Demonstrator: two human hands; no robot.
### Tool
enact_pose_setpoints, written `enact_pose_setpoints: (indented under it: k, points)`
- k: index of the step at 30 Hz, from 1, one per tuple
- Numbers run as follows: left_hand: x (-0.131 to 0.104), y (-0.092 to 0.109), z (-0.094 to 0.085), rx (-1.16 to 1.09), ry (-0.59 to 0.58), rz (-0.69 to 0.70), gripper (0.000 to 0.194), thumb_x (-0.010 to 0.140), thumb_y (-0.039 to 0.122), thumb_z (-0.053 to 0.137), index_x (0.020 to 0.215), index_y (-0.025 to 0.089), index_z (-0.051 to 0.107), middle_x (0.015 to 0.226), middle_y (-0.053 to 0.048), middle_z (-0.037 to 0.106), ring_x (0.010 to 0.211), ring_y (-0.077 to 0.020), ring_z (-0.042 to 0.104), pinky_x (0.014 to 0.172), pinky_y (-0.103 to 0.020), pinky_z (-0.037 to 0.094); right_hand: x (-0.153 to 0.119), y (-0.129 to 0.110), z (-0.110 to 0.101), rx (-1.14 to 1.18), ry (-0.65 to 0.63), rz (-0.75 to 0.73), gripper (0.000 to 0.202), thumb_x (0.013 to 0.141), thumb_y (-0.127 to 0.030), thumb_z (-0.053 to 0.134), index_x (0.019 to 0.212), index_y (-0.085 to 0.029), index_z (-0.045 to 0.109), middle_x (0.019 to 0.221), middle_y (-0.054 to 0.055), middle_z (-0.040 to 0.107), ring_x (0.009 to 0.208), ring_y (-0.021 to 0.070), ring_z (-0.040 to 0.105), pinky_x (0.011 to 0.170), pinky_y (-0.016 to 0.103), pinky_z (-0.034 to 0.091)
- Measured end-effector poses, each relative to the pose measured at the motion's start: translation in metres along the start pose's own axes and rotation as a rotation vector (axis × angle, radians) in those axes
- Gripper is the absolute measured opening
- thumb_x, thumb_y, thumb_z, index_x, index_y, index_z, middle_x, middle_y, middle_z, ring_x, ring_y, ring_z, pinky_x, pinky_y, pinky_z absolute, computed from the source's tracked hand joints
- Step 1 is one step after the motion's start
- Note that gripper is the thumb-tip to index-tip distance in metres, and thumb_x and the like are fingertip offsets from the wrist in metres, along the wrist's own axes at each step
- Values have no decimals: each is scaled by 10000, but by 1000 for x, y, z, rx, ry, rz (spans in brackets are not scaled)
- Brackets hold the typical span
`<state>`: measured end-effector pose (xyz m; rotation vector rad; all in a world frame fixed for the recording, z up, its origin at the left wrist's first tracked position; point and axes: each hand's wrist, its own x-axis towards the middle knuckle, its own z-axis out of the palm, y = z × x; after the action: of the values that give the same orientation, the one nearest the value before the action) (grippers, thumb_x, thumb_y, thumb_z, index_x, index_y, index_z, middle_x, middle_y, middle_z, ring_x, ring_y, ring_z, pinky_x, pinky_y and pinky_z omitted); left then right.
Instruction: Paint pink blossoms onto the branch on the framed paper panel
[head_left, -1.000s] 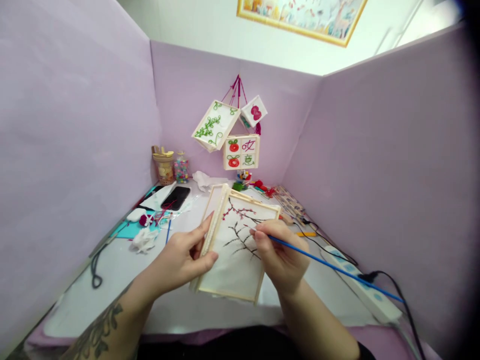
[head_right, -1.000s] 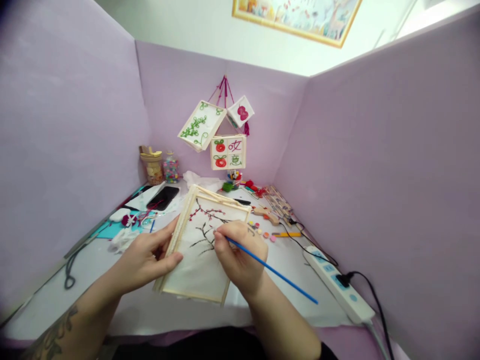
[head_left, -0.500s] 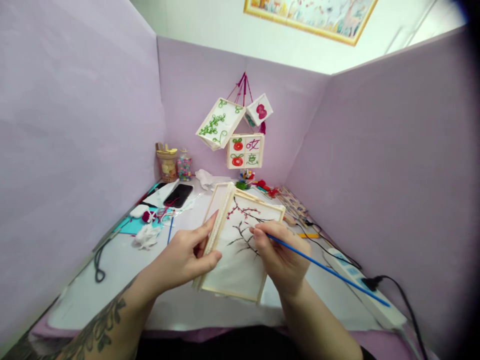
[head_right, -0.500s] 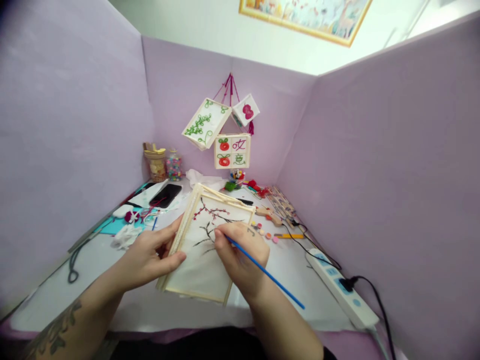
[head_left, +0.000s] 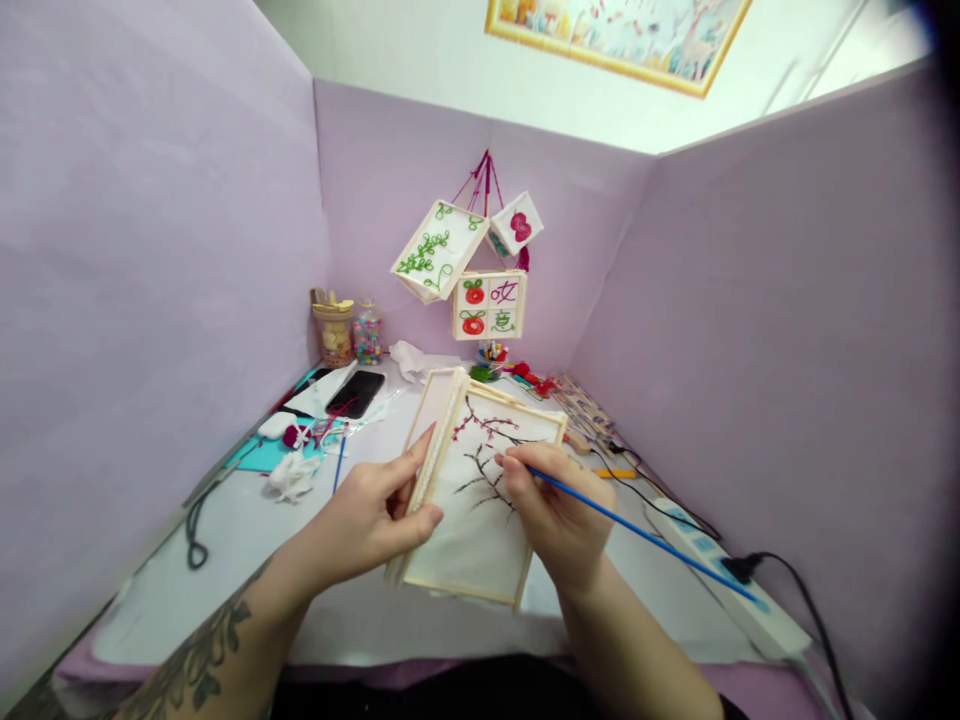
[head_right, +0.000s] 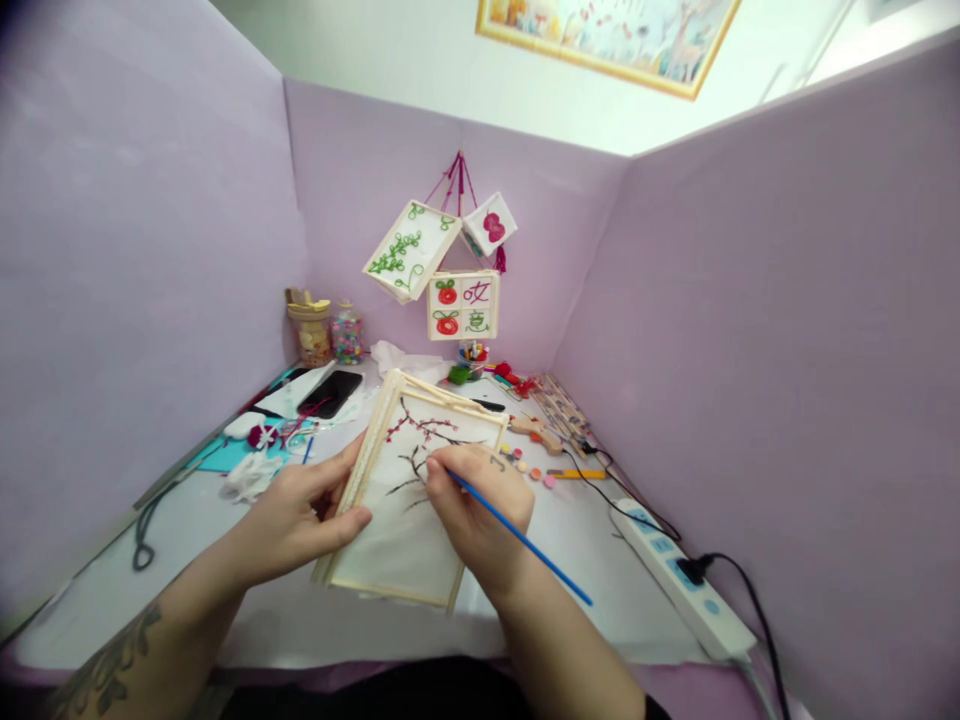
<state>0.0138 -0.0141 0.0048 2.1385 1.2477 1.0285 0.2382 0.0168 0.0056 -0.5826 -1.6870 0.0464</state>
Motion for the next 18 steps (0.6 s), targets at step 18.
enact_pose_setpoints:
  k: [18]
  points:
    - [-1, 4, 0, -3, -8, -41, 770, 858, 334, 593, 1566, 132, 364, 593, 103, 408, 515, -88, 403, 501, -191, 356, 0, 1, 0, 16, 4, 9, 136, 885, -102, 654, 918, -229, 691, 799, 0, 738, 714, 145, 690, 652, 265, 535]
